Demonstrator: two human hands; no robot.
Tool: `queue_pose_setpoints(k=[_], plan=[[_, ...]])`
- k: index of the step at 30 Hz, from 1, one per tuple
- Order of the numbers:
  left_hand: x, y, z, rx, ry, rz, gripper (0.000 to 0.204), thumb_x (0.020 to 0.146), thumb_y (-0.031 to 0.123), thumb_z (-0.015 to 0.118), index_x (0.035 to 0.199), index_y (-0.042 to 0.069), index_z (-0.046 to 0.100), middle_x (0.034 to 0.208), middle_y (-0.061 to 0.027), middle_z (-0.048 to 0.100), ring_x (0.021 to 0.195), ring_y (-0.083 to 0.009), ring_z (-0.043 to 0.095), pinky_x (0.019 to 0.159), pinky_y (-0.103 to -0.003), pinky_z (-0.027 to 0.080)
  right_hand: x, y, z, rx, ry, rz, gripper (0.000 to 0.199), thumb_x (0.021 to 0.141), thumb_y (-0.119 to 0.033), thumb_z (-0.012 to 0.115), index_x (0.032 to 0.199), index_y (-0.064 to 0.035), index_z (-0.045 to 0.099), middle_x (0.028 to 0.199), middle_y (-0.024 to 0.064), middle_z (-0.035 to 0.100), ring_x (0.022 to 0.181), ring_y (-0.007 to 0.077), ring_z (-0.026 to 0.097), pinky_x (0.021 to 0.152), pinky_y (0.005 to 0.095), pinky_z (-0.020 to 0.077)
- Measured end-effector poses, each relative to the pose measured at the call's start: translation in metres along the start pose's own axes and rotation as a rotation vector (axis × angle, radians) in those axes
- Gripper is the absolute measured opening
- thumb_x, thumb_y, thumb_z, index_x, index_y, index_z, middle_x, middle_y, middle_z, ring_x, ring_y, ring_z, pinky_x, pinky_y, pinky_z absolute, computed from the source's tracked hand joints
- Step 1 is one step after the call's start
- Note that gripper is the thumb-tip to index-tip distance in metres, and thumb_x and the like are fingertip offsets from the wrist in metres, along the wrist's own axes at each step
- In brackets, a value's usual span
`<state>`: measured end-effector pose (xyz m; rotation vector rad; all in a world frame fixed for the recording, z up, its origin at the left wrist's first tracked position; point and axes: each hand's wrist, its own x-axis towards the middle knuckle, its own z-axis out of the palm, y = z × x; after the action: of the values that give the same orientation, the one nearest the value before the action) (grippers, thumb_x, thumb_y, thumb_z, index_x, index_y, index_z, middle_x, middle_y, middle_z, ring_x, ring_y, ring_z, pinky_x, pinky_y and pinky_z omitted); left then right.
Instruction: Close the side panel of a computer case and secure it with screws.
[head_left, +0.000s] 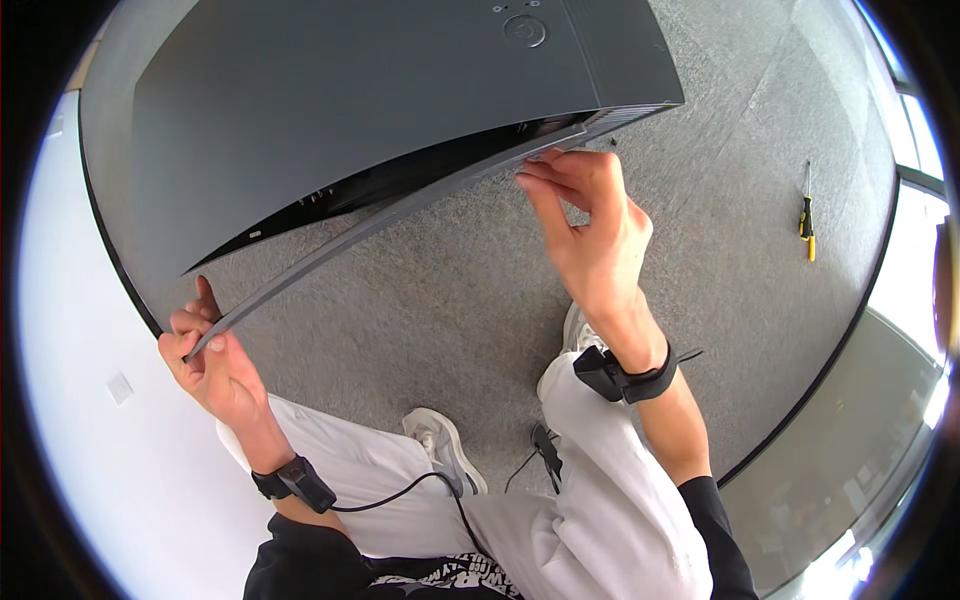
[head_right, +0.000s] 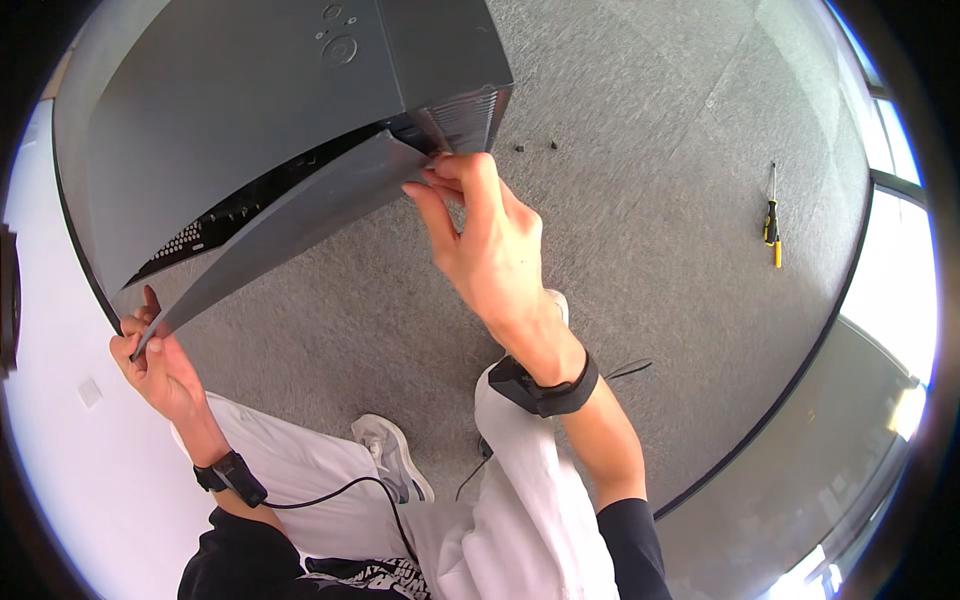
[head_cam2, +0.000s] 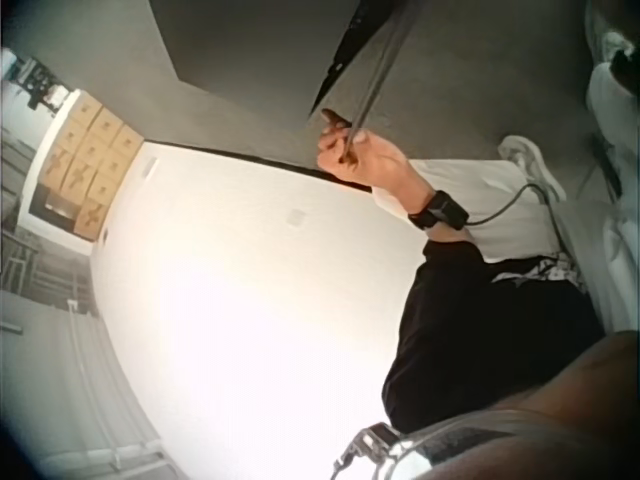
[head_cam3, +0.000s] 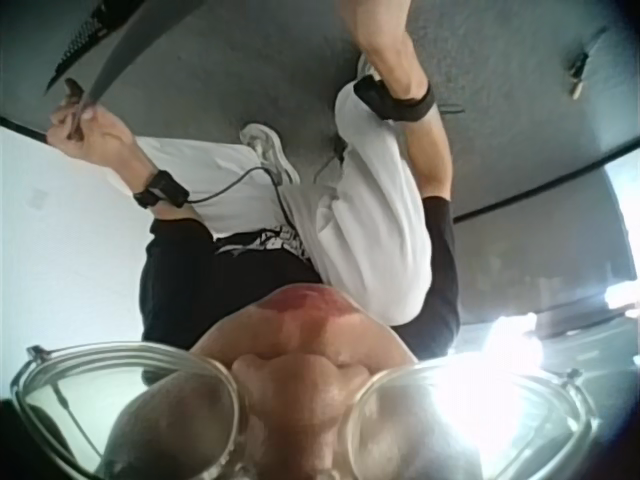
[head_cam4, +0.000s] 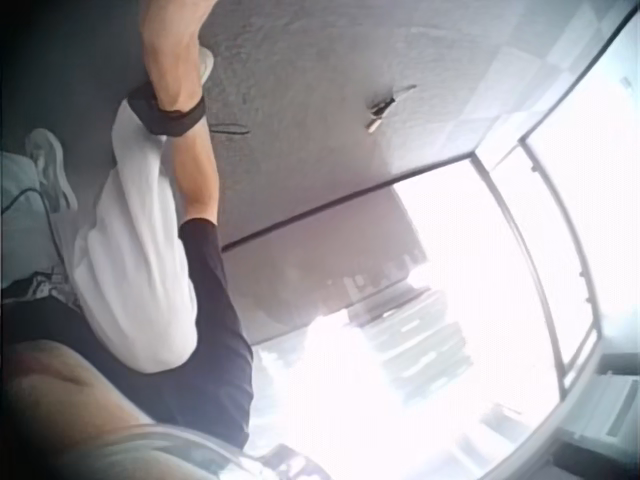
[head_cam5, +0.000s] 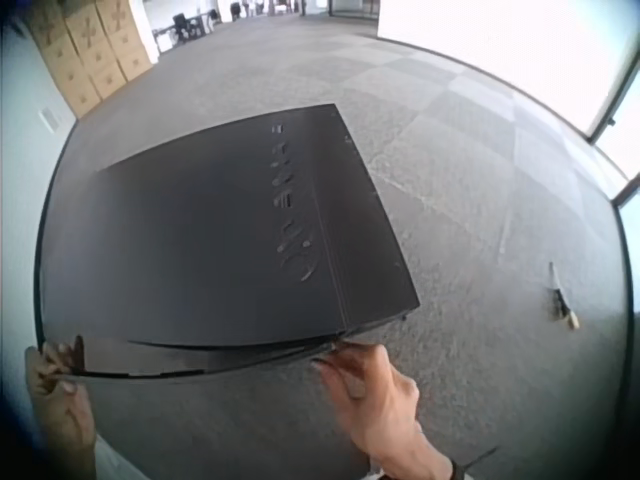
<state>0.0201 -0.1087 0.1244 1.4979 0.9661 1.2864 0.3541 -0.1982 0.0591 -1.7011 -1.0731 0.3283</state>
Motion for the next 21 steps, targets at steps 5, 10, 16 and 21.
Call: queue_pose_setpoints(k=[5, 10, 16, 21], plan=[[0.002, 0.003, 0.008, 0.091, 0.038, 0.018, 0.023, 0.087, -0.002, 0.066, 0.094, 0.014, 0.051, 0.082, 0.0008, 0.046, 0.087, -0.0156, 0.047, 0.121, -0.057, 0.018, 0.0, 0.0, 0.0, -0.087, 0.018, -0.049, 0.018, 0.085, -0.007, 0.074, 0.094, -0.002, 0.059, 0.087, 0.0102, 0.069, 0.068, 0.0242, 0.07, 0.058, 0.0314, 0.0558], [0.004, 0.003, 0.006, 0.19, 0.072, 0.043, 0.022, 0.09, -0.003, 0.063, 0.098, 0.012, 0.049, 0.083, -0.0007, 0.044, 0.089, -0.014, 0.047, 0.115, -0.053, 0.028, 0.006, -0.013, -0.01, -0.249, -0.057, -0.103, 0.014, 0.086, -0.009, 0.071, 0.097, -0.0039, 0.063, 0.073, 0.0092, 0.06, 0.058, 0.0269, 0.063, 0.05, 0.0356, 0.0505], [0.005, 0.0, 0.003, 0.225, 0.081, 0.067, 0.019, 0.093, -0.006, 0.057, 0.103, 0.008, 0.049, 0.095, -0.0058, 0.048, 0.094, -0.0147, 0.05, 0.101, -0.038, 0.04, 0.006, -0.008, -0.014, -0.209, -0.026, -0.14, 0.018, 0.087, -0.011, 0.072, 0.1, -0.0042, 0.062, 0.074, 0.0092, 0.06, 0.059, 0.0273, 0.063, 0.051, 0.0367, 0.0501], [0.009, 0.002, 0.005, 0.297, 0.148, 0.077, 0.015, 0.095, -0.004, 0.056, 0.107, 0.004, 0.051, 0.107, -0.0073, 0.053, 0.096, -0.0132, 0.053, 0.09, -0.028, 0.045, 0.009, -0.012, -0.016, -0.178, 0.015, -0.194, 0.027, 0.081, -0.011, 0.077, 0.099, -0.0023, 0.059, 0.083, 0.0104, 0.06, 0.068, 0.0286, 0.063, 0.057, 0.0369, 0.051]])
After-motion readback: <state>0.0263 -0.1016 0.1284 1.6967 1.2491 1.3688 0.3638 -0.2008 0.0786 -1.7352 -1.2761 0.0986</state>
